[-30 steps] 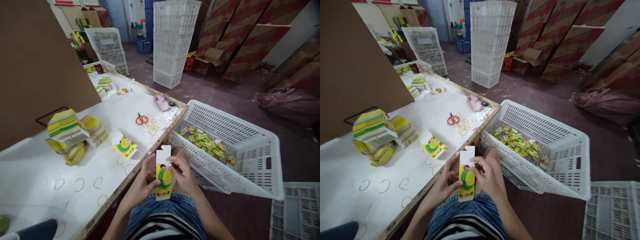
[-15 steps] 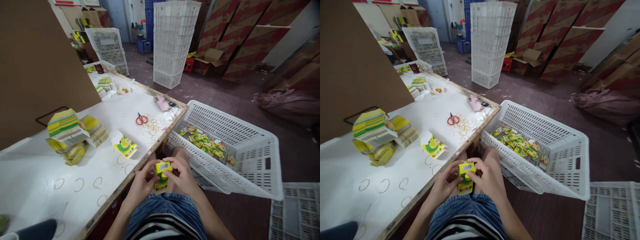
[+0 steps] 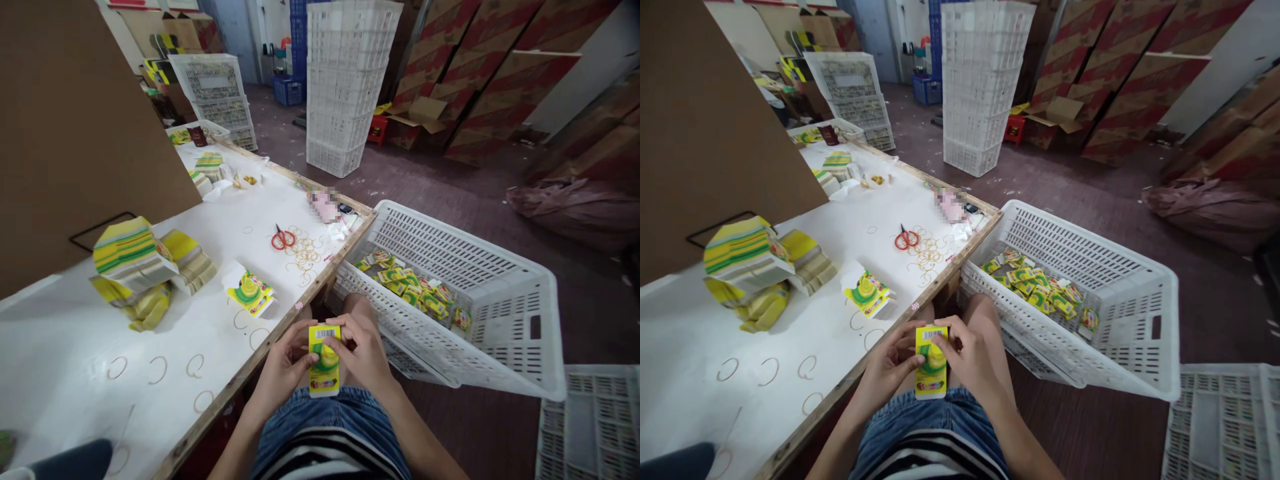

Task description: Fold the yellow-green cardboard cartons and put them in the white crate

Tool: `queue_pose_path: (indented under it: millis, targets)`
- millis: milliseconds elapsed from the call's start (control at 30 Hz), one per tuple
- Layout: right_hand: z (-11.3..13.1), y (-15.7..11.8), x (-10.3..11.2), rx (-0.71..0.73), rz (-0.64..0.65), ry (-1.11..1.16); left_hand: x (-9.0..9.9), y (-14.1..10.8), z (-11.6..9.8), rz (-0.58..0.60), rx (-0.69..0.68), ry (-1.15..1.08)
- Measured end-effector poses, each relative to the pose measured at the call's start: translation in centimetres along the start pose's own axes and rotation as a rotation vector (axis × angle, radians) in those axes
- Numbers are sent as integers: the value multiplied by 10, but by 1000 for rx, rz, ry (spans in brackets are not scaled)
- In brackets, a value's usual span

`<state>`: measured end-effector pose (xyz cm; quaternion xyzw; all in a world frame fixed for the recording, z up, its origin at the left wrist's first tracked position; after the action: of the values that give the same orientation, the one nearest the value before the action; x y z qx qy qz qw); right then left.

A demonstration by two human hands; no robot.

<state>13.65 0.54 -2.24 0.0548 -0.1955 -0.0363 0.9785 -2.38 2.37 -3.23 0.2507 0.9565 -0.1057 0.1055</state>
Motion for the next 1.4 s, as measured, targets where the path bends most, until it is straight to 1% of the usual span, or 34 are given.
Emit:
queue_pose_path:
  millis: [100, 167, 333, 467, 500, 533, 567, 633, 667, 700, 733, 767, 833, 867, 933, 1000, 1100, 1167, 1267, 1333, 1400]
  targets:
    - [1, 1, 6, 52, -107, -14, 0, 0, -4, -27, 10, -10]
    - [0, 1, 7, 59, -136, 14, -1, 1, -7, -45, 13, -14]
    - [-10, -3, 1, 14, -56, 144, -4, 1, -8, -55, 8, -9]
    - [-21, 1, -1, -96, -1, 318, -8, 2, -5, -56, 18, 46]
    - [-23, 4, 2, -135, -42, 369, -6, 3, -6, -75, -4, 88]
    - [-26, 8, 8, -169, -136, 427, -2, 5, -8, -111, -43, 148]
    - [-30, 12, 16, -192, -276, 492, 5, 8, -10, -163, -93, 235]
    - [-36, 18, 31, -202, -588, 628, 24, 13, -14, -305, -190, 477]
    - [-40, 19, 35, -200, -685, 682, 36, 15, -16, -387, -224, 625]
    - [-42, 21, 36, -206, -702, 718, 48, 18, -16, -469, -243, 767]
    - [-45, 23, 33, -224, -648, 732, 60, 20, -16, -538, -258, 881]
    - [-47, 23, 27, -254, -555, 724, 69, 22, -14, -577, -265, 971]
    - [-51, 19, 14, -314, -381, 682, 82, 25, -9, -588, -268, 1086]
    - [-52, 16, 8, -335, -338, 662, 84, 26, -7, -576, -267, 1125]
    - [-52, 10, 1, -358, -337, 630, 85, 24, -4, -555, -264, 1184]
    - [-51, 7, -2, -368, -342, 616, 82, 22, -7, -559, -261, 1220]
    - [-48, 7, -2, -364, -293, 599, 86, 21, -24, -615, -248, 1262]
    - [-49, 8, -1, -358, -270, 581, 99, 22, -41, -673, -219, 1310]
    - [-52, 8, -2, -356, -260, 567, 130, 28, -67, -735, -138, 1375]
    - [-53, 7, -6, -363, -236, 573, 152, 33, -75, -721, -57, 1415]
    - [-52, 7, -11, -370, -190, 579, 169, 38, -76, -688, 18, 1436]
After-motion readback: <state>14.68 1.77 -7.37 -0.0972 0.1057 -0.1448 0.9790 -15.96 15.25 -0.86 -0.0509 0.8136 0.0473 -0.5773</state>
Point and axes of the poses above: each hand's wrist, its own y-axis towards the middle knuckle, its own x-axis out of the back of the hand, z = x × y, the point moved 4 cm from there along y, towards the middle knuckle, and after that the axes turned 6 degrees about -y, right-handed, at the moved point
